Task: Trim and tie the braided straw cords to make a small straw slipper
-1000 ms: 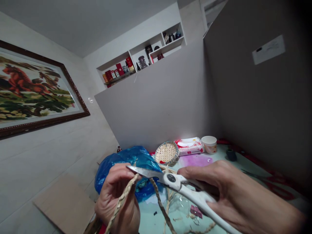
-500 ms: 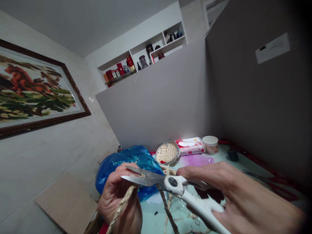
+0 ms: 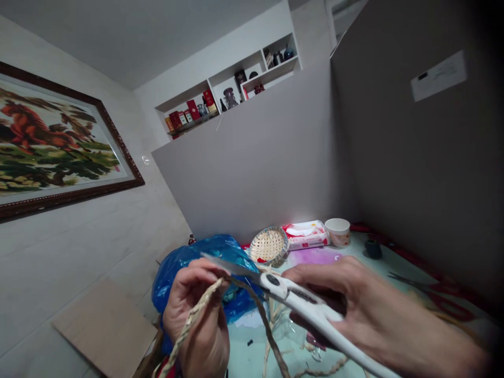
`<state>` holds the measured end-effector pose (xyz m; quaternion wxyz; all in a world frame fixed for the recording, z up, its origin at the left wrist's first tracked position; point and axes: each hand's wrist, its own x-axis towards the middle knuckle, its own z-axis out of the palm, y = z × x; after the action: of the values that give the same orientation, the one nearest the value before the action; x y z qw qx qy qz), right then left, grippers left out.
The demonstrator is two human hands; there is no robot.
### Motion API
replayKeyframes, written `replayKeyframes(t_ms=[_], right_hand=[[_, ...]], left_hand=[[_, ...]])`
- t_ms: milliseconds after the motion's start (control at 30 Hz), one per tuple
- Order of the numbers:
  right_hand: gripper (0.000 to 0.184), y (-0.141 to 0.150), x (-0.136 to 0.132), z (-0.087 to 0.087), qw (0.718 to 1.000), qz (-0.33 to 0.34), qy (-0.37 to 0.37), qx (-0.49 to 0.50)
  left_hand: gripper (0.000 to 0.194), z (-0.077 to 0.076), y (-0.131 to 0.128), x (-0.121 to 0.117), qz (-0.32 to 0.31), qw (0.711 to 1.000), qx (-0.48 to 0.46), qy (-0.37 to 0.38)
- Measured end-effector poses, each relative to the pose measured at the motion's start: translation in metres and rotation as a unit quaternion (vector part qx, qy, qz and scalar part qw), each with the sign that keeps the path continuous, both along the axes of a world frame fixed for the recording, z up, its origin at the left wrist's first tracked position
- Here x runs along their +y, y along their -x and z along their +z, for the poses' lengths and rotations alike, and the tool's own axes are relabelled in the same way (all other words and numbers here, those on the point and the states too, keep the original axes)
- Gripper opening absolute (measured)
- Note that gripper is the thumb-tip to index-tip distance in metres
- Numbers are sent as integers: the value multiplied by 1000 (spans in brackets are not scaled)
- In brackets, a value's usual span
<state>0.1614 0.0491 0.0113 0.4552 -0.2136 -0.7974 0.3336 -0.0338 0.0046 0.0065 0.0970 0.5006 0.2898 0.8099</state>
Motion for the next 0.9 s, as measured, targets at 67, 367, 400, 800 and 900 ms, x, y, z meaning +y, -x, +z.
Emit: replayKeyframes(t_ms=[67, 367, 400, 800, 900], right_hand=[[11, 3, 3, 0, 999, 20, 40, -27], [20, 10, 20, -13, 977, 46, 199, 58], [23, 12, 18, -12, 973, 53, 211, 76], [47, 35, 5, -16, 924, 145, 321, 151], [48, 36, 6, -18, 922, 131, 322, 167]], left_hand=[[15, 1, -3, -2, -43, 998, -24, 24], [3, 3, -2, -10, -123, 981, -47, 142], [4, 4, -3, -11, -127, 980, -48, 148], [7, -5, -21, -3, -123, 960, -47, 247], [8, -6, -22, -2, -122, 959, -43, 251]])
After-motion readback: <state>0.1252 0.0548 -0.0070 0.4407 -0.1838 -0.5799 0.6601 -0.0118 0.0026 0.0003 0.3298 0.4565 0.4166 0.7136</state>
